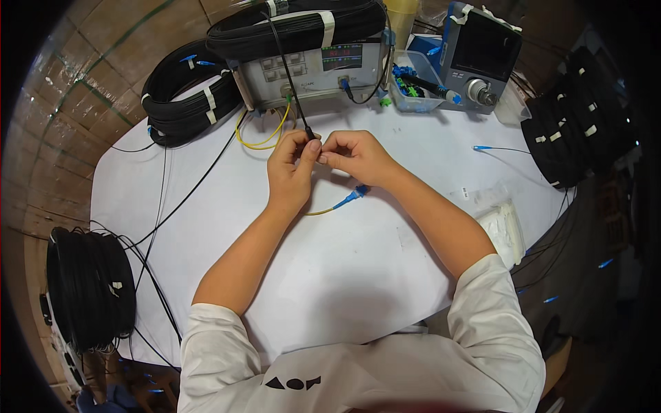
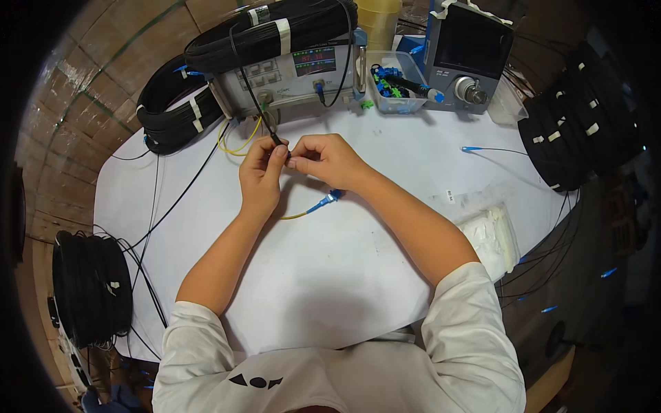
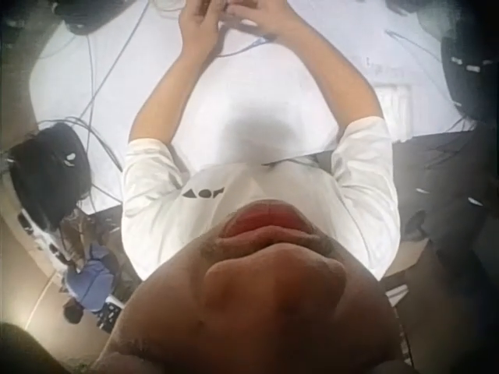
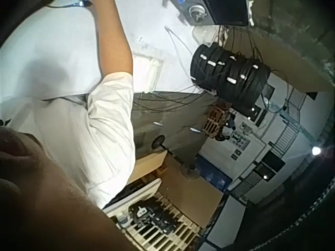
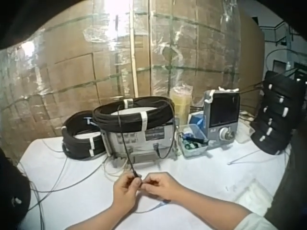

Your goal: Test and inspect fiber optic cable connections using electronic diagnostic equipment and a visual fault locator.

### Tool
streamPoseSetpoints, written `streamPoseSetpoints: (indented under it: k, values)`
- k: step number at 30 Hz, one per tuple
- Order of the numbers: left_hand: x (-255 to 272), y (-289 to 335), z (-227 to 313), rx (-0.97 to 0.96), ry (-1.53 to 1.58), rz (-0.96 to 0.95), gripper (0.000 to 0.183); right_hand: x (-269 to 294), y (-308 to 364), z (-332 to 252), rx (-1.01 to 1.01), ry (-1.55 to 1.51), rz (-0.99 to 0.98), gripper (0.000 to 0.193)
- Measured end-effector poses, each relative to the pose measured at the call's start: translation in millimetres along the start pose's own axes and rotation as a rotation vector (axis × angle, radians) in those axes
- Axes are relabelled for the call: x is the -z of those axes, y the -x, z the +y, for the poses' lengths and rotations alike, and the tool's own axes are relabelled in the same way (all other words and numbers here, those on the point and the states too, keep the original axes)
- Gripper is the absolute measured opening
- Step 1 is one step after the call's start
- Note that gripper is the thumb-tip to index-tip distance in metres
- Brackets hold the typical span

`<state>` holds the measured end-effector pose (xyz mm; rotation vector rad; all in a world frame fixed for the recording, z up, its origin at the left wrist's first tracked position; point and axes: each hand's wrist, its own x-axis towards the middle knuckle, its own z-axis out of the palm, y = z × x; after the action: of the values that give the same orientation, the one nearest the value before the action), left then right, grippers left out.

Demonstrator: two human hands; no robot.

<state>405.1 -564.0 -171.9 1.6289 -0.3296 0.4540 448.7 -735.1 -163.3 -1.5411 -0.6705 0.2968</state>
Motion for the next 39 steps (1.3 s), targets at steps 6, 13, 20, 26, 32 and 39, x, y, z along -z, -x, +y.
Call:
streamPoseSetpoints:
  k: [6, 13, 20, 26, 32, 39]
  values:
    - [-6, -2, 4, 0.121, 0.244, 0.144, 0.020, -6, 10, 2, 0.067, 0.337, -0.058, 0.013]
    - [8, -1, -1, 0.185, 0.239, 0.075, 0.024, 21, 0, 16, 0.132, 0.326, 0.273, 0.012]
    - [9, 0, -1, 0.191, 0.254, 0.060, 0.026, 70, -2, 30, 0.120, 0.583, 0.574, 0.017]
    - [7, 2, 1, 0.171, 0.235, 0.043, 0.026, 79, -3, 33, 0.031, 0.666, 0.656, 0.021]
    - [8, 3, 1, 0.221, 0.246, 0.041, 0.026, 80, -4, 32, 0.038, 0.996, 0.626, 0.018]
    - [12, -2, 7, 0.072, 0.106, 0.068, 0.031, 68, -2, 20, -0.026, 0.937, 0.644, 0.025]
